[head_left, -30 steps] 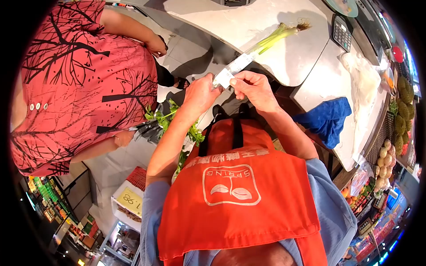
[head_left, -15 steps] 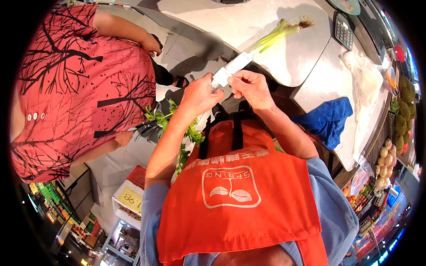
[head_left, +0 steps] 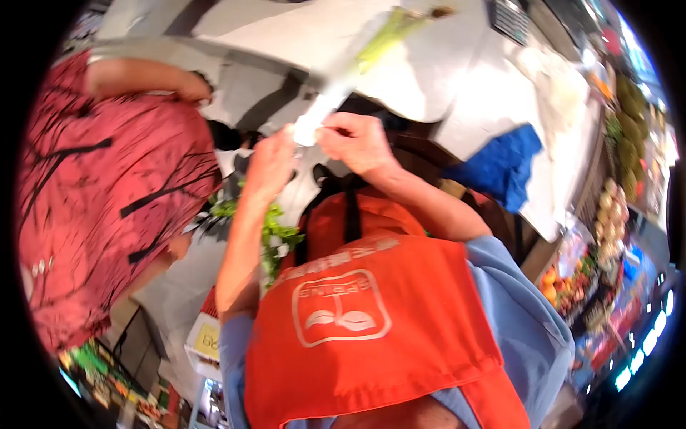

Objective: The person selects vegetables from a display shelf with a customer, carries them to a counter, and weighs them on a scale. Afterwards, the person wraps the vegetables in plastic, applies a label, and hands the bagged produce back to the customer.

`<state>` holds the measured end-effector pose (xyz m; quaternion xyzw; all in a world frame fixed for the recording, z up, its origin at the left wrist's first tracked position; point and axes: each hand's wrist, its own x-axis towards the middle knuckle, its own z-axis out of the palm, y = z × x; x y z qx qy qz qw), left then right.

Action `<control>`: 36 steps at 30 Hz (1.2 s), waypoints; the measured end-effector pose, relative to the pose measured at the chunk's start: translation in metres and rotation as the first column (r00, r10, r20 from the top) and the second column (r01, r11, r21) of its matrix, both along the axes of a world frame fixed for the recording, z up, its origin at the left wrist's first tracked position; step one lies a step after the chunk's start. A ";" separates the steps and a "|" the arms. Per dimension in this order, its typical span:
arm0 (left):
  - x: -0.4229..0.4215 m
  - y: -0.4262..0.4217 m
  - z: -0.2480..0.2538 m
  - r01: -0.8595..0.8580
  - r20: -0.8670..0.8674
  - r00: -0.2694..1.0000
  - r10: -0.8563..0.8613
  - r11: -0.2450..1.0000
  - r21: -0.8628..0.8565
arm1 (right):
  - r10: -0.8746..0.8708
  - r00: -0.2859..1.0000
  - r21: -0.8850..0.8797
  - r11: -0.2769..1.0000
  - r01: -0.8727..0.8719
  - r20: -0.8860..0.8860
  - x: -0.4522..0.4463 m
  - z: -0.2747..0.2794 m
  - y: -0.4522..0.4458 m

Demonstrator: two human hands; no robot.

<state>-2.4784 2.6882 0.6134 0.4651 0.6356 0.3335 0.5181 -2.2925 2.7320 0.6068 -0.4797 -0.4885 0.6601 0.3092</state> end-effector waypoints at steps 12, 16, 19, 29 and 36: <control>-0.001 -0.016 0.009 -0.044 0.152 0.987 0.048 0.999 -0.031 | -0.078 0.994 0.034 0.997 0.076 0.078 -0.004 -0.006 -0.014; 0.001 -0.008 0.011 -0.067 0.302 0.949 0.089 0.995 -0.080 | 0.001 0.999 0.081 0.997 -0.005 0.048 0.007 -0.021 -0.005; 0.002 0.002 0.018 -0.005 0.069 0.998 0.006 1.000 -0.018 | 0.006 0.964 0.373 0.921 -0.109 0.267 0.034 0.014 0.002; 0.031 0.024 0.036 0.071 -0.071 0.995 -0.070 0.997 0.012 | 0.193 0.756 0.777 -0.067 -0.627 0.626 0.040 0.068 0.098; 0.044 0.014 0.053 0.098 0.067 0.994 -0.085 0.969 -0.227 | 0.282 0.504 0.556 -0.144 -0.819 0.816 0.057 0.070 0.102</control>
